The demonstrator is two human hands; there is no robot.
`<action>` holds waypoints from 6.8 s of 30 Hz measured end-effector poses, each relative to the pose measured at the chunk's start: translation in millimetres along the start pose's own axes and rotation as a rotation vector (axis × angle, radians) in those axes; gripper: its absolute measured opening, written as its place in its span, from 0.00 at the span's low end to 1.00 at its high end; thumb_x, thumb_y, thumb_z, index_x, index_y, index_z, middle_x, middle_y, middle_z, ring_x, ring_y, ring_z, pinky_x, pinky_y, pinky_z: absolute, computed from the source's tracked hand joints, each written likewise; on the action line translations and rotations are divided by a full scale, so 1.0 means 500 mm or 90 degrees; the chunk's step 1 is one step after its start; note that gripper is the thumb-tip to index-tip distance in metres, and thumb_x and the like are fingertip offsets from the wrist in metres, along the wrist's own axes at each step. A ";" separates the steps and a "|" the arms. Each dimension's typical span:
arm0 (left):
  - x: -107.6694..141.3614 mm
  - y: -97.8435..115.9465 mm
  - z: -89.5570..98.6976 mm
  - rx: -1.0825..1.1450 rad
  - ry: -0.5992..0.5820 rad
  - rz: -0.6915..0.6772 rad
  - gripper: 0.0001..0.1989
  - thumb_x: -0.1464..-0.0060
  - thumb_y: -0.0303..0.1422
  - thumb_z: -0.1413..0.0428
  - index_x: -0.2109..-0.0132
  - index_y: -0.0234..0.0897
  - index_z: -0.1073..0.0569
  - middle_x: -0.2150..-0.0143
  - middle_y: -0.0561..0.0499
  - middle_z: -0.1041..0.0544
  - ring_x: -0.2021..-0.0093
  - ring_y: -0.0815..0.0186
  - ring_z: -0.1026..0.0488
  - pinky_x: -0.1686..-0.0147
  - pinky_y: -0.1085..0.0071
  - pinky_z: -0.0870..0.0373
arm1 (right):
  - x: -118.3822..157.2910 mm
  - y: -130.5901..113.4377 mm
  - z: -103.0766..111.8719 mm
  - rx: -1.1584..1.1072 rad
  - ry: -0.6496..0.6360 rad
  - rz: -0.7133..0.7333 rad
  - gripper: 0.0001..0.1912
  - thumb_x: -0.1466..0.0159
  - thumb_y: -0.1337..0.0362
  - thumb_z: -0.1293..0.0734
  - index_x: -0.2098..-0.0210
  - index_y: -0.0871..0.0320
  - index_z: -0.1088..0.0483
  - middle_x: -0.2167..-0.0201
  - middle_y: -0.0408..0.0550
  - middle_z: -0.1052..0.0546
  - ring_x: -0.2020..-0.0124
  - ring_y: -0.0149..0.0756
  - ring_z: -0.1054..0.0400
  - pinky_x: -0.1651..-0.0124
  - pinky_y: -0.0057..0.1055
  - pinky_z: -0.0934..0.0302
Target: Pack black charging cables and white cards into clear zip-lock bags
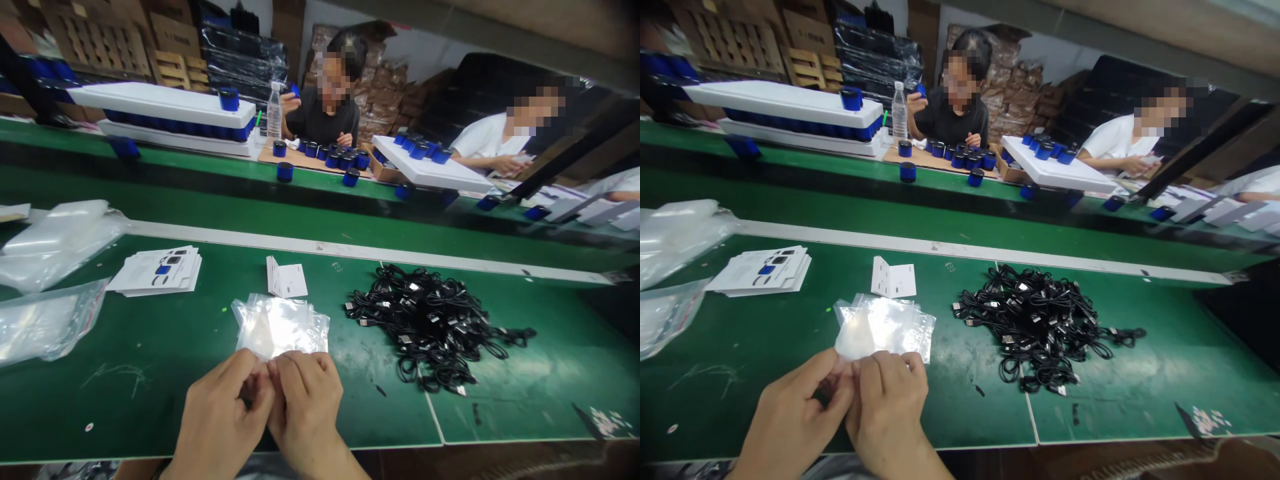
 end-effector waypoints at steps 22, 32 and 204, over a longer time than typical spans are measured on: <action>0.025 -0.047 -0.031 0.008 -0.089 0.034 0.12 0.51 0.28 0.53 0.79 0.41 0.45 0.85 0.62 0.40 0.86 0.74 0.39 0.82 0.78 0.43 | -0.012 -0.011 -0.038 0.084 -0.162 0.083 0.15 0.37 0.71 0.46 0.79 0.57 0.38 0.81 0.43 0.33 0.80 0.31 0.44 0.72 0.33 0.58; 0.030 -0.122 -0.036 0.066 -0.150 0.182 0.11 0.53 0.33 0.50 0.80 0.41 0.41 0.85 0.61 0.39 0.84 0.72 0.39 0.79 0.76 0.43 | -0.037 0.030 -0.041 0.095 -0.255 0.029 0.13 0.39 0.72 0.39 0.80 0.58 0.36 0.82 0.43 0.29 0.80 0.32 0.37 0.70 0.31 0.52; 0.037 -0.111 -0.031 0.320 -0.018 0.325 0.13 0.45 0.45 0.50 0.70 0.41 0.32 0.76 0.58 0.32 0.77 0.71 0.34 0.77 0.79 0.34 | 0.050 0.101 -0.052 -0.624 -0.155 -0.433 0.10 0.42 0.61 0.32 0.62 0.57 0.31 0.71 0.42 0.31 0.72 0.31 0.39 0.68 0.27 0.43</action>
Point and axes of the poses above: each hand's wrist, its own x-axis away from the middle knuckle, its own z-axis out of the back of the hand, y = z × x, the point moved 10 cm from there along -x, towards the middle knuckle
